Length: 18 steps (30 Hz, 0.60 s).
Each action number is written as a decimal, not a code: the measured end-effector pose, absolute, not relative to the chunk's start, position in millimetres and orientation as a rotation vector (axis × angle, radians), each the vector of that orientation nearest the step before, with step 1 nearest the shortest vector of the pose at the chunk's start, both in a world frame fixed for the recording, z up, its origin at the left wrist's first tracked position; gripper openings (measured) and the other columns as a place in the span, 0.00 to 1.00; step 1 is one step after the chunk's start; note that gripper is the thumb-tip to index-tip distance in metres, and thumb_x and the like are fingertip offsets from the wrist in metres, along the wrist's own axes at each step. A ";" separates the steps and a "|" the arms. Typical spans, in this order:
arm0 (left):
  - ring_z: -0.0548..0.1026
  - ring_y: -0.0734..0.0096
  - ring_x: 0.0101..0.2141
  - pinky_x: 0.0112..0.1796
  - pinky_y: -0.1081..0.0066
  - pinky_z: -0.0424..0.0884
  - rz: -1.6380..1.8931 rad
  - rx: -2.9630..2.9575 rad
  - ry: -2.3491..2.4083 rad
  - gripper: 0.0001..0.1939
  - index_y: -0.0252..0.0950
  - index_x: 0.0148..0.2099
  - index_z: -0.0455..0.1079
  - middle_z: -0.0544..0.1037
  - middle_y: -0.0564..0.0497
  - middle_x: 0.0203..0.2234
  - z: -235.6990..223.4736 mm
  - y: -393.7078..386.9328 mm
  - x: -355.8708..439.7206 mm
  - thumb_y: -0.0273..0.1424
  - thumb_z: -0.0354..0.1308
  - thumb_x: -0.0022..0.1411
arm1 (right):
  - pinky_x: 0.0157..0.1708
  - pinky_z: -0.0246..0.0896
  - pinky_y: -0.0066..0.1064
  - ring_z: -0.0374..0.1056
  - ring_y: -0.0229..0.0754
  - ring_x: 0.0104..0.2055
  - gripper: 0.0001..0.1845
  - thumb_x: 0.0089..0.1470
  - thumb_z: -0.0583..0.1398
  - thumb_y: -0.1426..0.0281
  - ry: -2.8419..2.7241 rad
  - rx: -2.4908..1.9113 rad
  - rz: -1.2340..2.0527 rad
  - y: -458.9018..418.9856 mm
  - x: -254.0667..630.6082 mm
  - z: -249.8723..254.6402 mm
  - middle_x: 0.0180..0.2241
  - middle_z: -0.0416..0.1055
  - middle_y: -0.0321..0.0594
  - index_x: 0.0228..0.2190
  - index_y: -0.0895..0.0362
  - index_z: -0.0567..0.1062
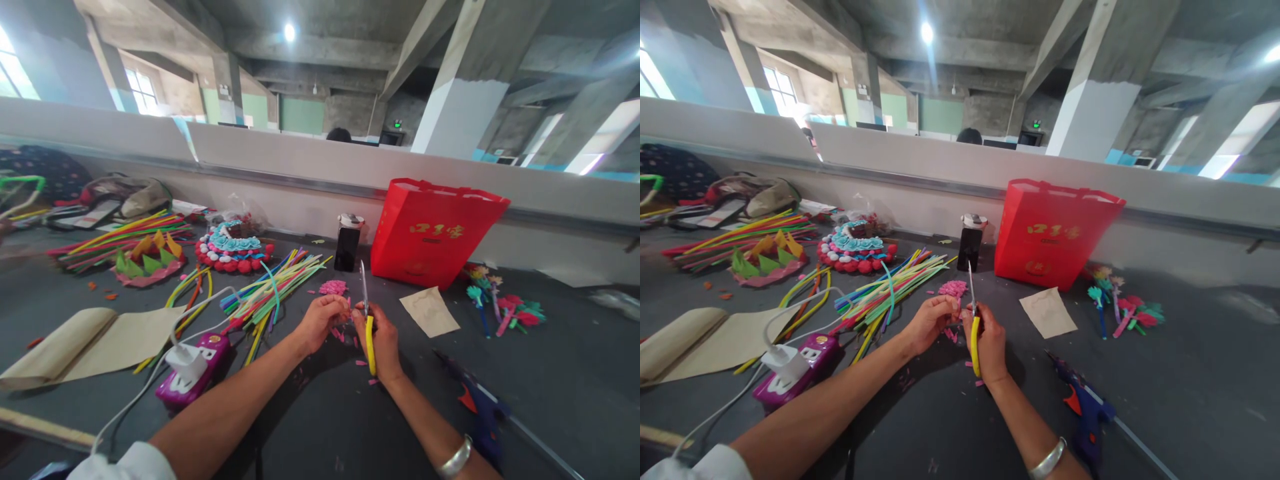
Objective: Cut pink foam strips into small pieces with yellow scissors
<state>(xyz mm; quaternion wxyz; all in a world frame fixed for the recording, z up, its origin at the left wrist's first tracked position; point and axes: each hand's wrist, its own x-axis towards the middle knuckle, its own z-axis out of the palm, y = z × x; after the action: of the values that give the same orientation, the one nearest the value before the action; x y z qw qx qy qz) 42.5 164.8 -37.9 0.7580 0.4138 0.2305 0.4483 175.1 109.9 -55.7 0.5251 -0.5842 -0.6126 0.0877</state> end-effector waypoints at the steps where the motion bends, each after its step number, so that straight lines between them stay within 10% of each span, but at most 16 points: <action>1: 0.67 0.79 0.22 0.29 0.75 0.62 0.970 0.900 0.502 0.04 0.31 0.26 0.73 0.71 0.54 0.19 -37.8 164.7 42.5 0.26 0.64 0.46 | 0.33 0.66 0.27 0.72 0.39 0.30 0.13 0.59 0.55 0.60 -1.463 -1.391 0.213 109.7 174.6 -55.0 0.32 0.75 0.39 0.39 0.56 0.72; 18: 0.69 0.79 0.23 0.29 0.76 0.64 0.870 0.879 0.470 0.06 0.31 0.29 0.72 0.72 0.53 0.21 -41.5 166.7 41.3 0.26 0.65 0.47 | 0.30 0.67 0.27 0.72 0.39 0.29 0.14 0.58 0.56 0.61 -1.447 -1.345 0.259 110.9 174.5 -56.5 0.33 0.76 0.39 0.39 0.57 0.72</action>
<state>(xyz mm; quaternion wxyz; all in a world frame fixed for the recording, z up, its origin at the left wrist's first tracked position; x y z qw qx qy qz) 41.3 166.7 -41.5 0.7891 0.4083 0.2181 0.4038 174.5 110.9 -56.5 0.5434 -0.5665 -0.6098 0.1092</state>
